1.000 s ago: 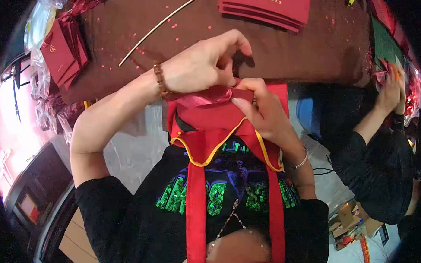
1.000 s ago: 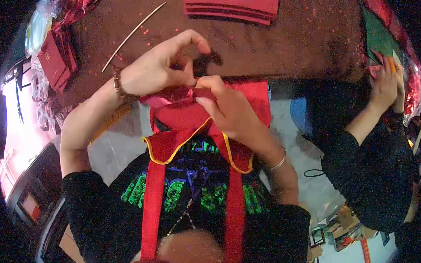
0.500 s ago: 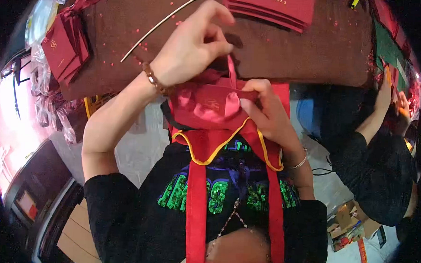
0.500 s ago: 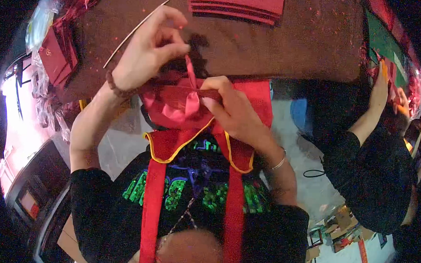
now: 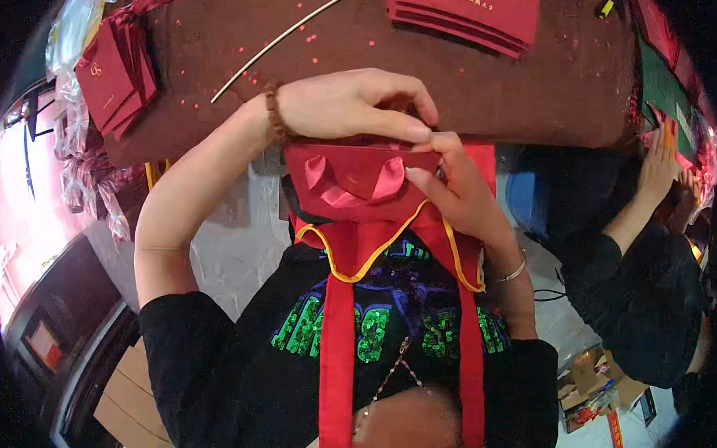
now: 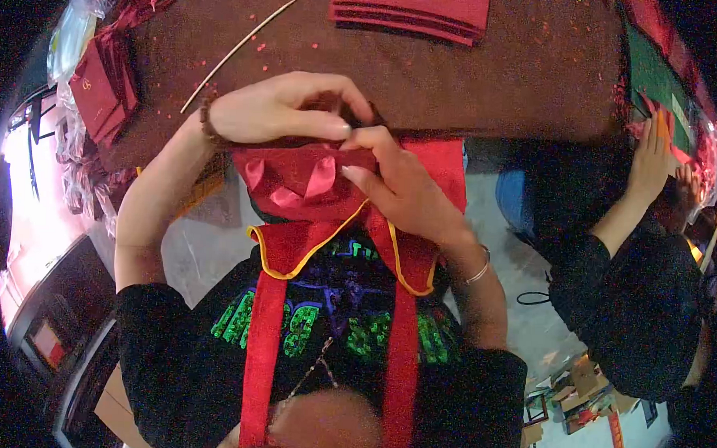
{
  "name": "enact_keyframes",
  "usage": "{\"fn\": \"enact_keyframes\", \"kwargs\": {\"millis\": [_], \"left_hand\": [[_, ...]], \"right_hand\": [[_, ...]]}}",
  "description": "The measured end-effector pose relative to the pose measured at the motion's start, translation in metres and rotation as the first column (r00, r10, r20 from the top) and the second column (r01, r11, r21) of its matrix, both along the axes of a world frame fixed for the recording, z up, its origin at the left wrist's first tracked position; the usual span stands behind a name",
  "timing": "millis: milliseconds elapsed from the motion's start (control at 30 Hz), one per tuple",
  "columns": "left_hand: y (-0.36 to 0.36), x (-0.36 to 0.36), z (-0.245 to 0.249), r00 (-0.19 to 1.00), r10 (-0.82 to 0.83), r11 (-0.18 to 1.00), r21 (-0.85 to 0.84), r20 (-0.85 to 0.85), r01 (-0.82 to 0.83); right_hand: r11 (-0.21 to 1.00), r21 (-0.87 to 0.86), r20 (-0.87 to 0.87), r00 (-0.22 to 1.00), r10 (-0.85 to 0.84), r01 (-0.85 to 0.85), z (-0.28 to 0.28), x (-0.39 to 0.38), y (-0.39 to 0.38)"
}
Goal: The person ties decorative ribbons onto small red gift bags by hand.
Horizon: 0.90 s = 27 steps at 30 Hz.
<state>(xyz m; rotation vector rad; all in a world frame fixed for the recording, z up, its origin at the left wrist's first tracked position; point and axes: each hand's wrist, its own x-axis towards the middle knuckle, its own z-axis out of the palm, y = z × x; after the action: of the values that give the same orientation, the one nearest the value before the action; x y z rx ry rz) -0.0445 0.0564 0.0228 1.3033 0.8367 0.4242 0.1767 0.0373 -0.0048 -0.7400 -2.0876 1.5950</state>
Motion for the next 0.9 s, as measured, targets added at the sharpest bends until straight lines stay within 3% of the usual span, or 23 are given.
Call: {"fn": "enact_keyframes", "kwargs": {"millis": [33, 100, 133, 167, 233, 300, 367, 400, 433, 500, 533, 567, 600, 667, 700, 733, 767, 800, 833, 867, 900], "left_hand": [[0.002, 0.001, 0.0, 1.0, 0.003, 1.0, 0.0, -0.001, -0.003], [0.007, 0.002, 0.003, 0.954, 0.018, 1.0, 0.017, -0.299, -0.014], [0.006, 0.003, 0.002, 0.969, 0.102, 0.989, 0.132, -0.224, -0.073], [0.01, 0.001, 0.003, 0.967, 0.108, 0.988, 0.13, -0.229, -0.079], [0.028, -0.009, 0.008, 0.911, 0.375, 0.841, 0.477, -0.171, -0.257], [0.039, -0.016, 0.008, 0.842, 0.456, 0.879, 0.298, -0.288, -0.373], [0.047, -0.015, 0.015, 0.886, 0.354, 0.931, 0.205, -0.301, -0.302], [0.043, -0.011, 0.023, 0.886, 0.443, 0.866, 0.322, -0.139, -0.382], [0.043, -0.017, 0.029, 0.886, 0.463, 0.856, 0.266, -0.011, -0.444], [0.043, -0.036, 0.031, 0.753, 0.562, 0.827, -0.199, 0.342, -0.526], [0.039, -0.041, 0.031, 0.677, 0.62, 0.785, -0.306, 0.397, -0.539], [0.033, -0.039, 0.024, 0.655, 0.713, 0.692, -0.099, 0.25, -0.715], [0.028, -0.039, 0.02, 0.727, 0.672, 0.729, 0.048, 0.144, -0.683], [0.006, -0.022, 0.011, 0.819, 0.569, 0.777, 0.371, -0.069, -0.509], [-0.008, -0.015, -0.001, 0.826, 0.551, 0.832, -0.005, 0.122, -0.554], [-0.022, -0.007, -0.014, 0.687, 0.659, 0.733, -0.466, 0.305, -0.496], [-0.036, 0.001, -0.026, 0.527, 0.796, 0.525, -0.774, 0.299, -0.354], [-0.033, 0.007, -0.024, 0.533, 0.788, 0.566, -0.703, 0.308, -0.431], [-0.028, 0.013, -0.022, 0.542, 0.779, 0.601, -0.623, 0.316, -0.501], [-0.024, 0.019, -0.017, 0.552, 0.769, 0.629, -0.536, 0.323, -0.563], [-0.019, 0.023, -0.012, 0.564, 0.757, 0.652, -0.442, 0.33, -0.617]], "right_hand": [[1.0, 0.008, 0.002, 1.0, 0.014, -0.014, 0.0, 0.0, 0.001], [1.0, -0.005, 0.003, 1.0, 0.019, -0.019, 0.001, -0.002, 0.0], [1.0, -0.027, 0.002, 1.0, 0.012, -0.012, 0.001, -0.003, 0.0], [0.999, -0.03, -0.003, 1.0, 0.019, -0.019, 0.001, -0.004, -0.002], [0.996, -0.001, -0.032, 0.996, 0.086, -0.086, 0.002, -0.005, -0.007], [0.998, 0.047, -0.021, 0.999, 0.049, -0.048, 0.007, -0.006, -0.007], [0.996, -0.077, -0.035, 0.998, 0.052, -0.054, 0.004, -0.004, -0.003], [0.996, -0.072, -0.034, 0.998, 0.05, -0.052, 0.0, -0.003, -0.001], [0.994, -0.101, -0.069, 0.997, 0.022, -0.029, -0.005, -0.001, 0.001], [0.993, -0.119, -0.1, 0.995, -0.02, 0.008, -0.003, 0.002, 0.006], [0.94, -0.328, -0.214, 0.962, -0.168, 0.091, 0.003, 0.001, 0.009], [0.892, -0.436, -0.315, 0.908, -0.278, 0.121, 0.003, -0.001, 0.014], [0.838, -0.531, -0.405, 0.829, -0.385, 0.129, 0.003, -0.003, 0.019], [0.804, -0.588, -0.477, 0.764, -0.435, 0.091, 0.013, -0.009, 0.027], [0.757, -0.652, -0.526, 0.698, -0.486, 0.035, 0.017, -0.014, 0.029], [0.767, -0.641, -0.564, 0.665, -0.489, 0.021, 0.014, -0.019, 0.03], [0.77, -0.638, -0.564, 0.668, -0.485, 0.021, 0.015, -0.02, 0.033], [0.731, -0.681, -0.486, 0.717, -0.499, 0.046, 0.016, -0.021, 0.036], [0.862, -0.463, -0.505, 0.738, -0.447, 0.206, 0.008, -0.025, 0.041], [0.9, -0.217, -0.497, 0.751, -0.435, 0.378, 0.001, -0.029, 0.047], [0.789, -0.172, -0.405, 0.688, -0.602, 0.589, 0.006, -0.026, 0.048]]}}
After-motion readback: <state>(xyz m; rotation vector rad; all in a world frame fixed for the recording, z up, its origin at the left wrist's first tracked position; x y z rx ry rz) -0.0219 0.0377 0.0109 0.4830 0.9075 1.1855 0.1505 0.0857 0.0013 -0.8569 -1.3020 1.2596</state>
